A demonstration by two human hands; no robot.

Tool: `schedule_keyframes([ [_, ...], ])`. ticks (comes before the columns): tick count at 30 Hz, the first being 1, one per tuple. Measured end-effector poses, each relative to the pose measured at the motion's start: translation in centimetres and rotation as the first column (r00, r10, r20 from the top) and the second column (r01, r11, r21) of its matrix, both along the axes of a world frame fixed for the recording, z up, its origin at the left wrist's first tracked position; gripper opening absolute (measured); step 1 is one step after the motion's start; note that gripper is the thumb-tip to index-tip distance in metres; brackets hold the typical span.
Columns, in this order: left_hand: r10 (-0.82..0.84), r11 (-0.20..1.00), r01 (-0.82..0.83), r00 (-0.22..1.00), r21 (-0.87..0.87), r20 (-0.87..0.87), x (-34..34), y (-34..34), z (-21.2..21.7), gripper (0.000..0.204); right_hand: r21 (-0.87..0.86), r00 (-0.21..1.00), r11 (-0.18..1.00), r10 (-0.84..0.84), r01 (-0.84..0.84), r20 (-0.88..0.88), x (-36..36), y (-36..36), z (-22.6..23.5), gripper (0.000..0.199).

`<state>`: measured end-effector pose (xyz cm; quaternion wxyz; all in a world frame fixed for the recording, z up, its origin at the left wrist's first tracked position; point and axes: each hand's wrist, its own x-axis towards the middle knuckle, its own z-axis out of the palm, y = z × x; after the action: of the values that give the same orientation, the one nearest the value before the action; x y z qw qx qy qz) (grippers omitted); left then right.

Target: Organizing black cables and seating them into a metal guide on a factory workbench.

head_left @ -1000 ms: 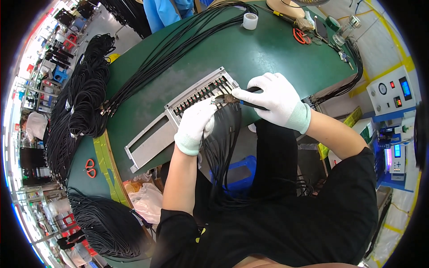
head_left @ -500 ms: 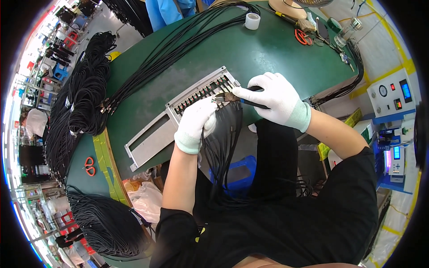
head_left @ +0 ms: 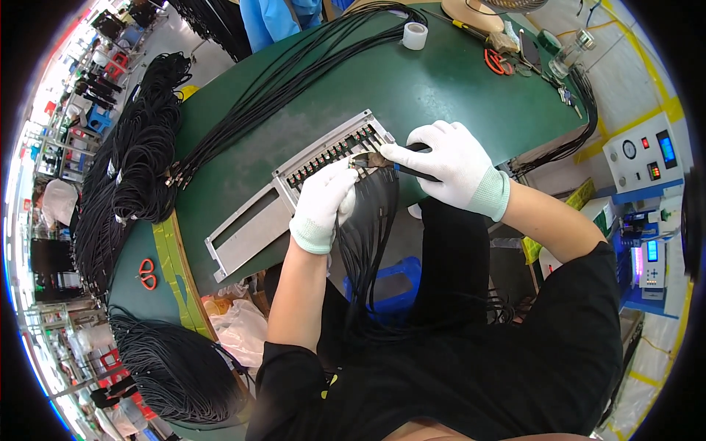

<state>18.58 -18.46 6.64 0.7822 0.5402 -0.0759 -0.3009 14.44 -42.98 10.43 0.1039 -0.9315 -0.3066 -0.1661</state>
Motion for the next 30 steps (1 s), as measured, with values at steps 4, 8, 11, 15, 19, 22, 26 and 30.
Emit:
schedule_keyframes([
  [4,0.003,0.999,-0.005,0.999,0.053,0.051,-0.1,-0.1,0.2,0.034,-0.008,1.0,1.0,0.001,-0.001,-0.027,0.0,-0.1,0.0,0.071],
  [8,0.005,0.997,-0.014,0.994,0.08,0.113,-0.3,0.0,0.2,0.037,0.036,1.0,0.999,0.026,-0.026,-0.012,0.0,-0.1,-0.2,0.074],
  [11,0.011,0.994,-0.024,0.992,0.106,0.129,-0.5,-0.1,0.7,0.039,0.074,0.998,0.996,0.053,-0.051,-0.028,0.0,-0.2,-0.1,0.073],
  [15,-0.029,0.99,0.001,0.98,0.139,0.196,-0.5,0.0,0.8,0.04,0.074,0.995,0.997,0.03,-0.023,-0.094,-0.3,-0.2,-0.1,0.07],
  [19,-0.039,0.994,0.021,0.986,0.111,0.164,-0.3,-0.1,0.4,0.04,0.21,0.933,0.977,0.043,0.035,-0.358,-0.6,-0.5,-0.2,0.065],
  [22,0.001,0.997,-0.01,0.994,0.078,0.107,-0.3,-0.3,-0.3,0.039,0.43,0.833,0.883,0.088,0.189,-0.546,-0.5,-0.1,0.0,0.061],
  [26,0.041,0.994,-0.051,0.995,0.102,0.094,-0.4,-0.4,-0.2,0.035,0.283,0.987,0.958,-0.002,0.048,-0.159,-0.1,0.0,0.0,0.059],
  [30,0.051,0.989,-0.061,0.996,0.132,0.077,-0.4,-0.4,0.1,0.033,0.117,1.0,0.993,-0.021,0.021,0.004,-0.4,0.4,0.0,0.064],
])
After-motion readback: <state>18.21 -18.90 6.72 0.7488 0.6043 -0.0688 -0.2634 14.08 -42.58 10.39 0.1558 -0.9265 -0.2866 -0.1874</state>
